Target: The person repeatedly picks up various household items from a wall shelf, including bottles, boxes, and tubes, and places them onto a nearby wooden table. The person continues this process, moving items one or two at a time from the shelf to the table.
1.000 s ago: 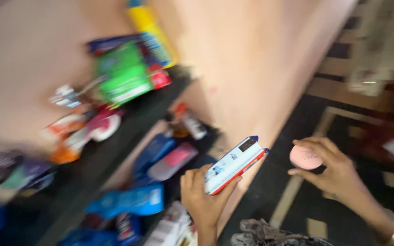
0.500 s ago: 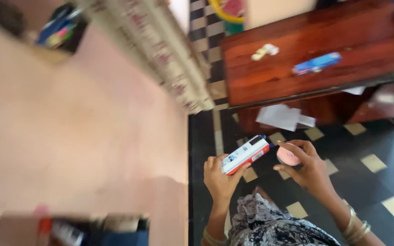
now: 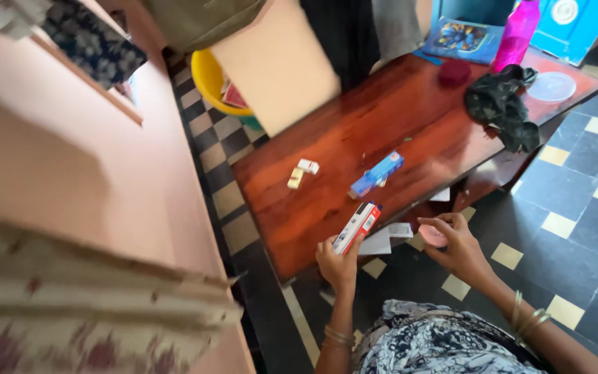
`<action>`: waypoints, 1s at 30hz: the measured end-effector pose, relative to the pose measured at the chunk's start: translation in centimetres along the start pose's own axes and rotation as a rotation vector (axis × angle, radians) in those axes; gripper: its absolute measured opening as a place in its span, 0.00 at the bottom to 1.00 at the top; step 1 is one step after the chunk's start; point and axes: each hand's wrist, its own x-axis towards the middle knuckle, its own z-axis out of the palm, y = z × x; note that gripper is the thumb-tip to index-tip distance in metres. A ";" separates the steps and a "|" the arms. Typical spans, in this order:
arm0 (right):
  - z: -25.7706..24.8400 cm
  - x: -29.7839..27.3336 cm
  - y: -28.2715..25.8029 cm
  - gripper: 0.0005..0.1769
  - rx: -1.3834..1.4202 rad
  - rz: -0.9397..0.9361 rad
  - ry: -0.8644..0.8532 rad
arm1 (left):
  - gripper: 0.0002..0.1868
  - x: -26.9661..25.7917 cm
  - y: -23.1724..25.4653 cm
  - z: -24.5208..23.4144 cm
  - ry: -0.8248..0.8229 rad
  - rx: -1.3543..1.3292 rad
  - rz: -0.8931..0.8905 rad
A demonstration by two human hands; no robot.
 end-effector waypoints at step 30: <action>6.6 38.9 36.6 0.45 -0.187 -0.041 -0.243 | 0.35 20.1 2.9 37.3 0.017 0.232 -0.061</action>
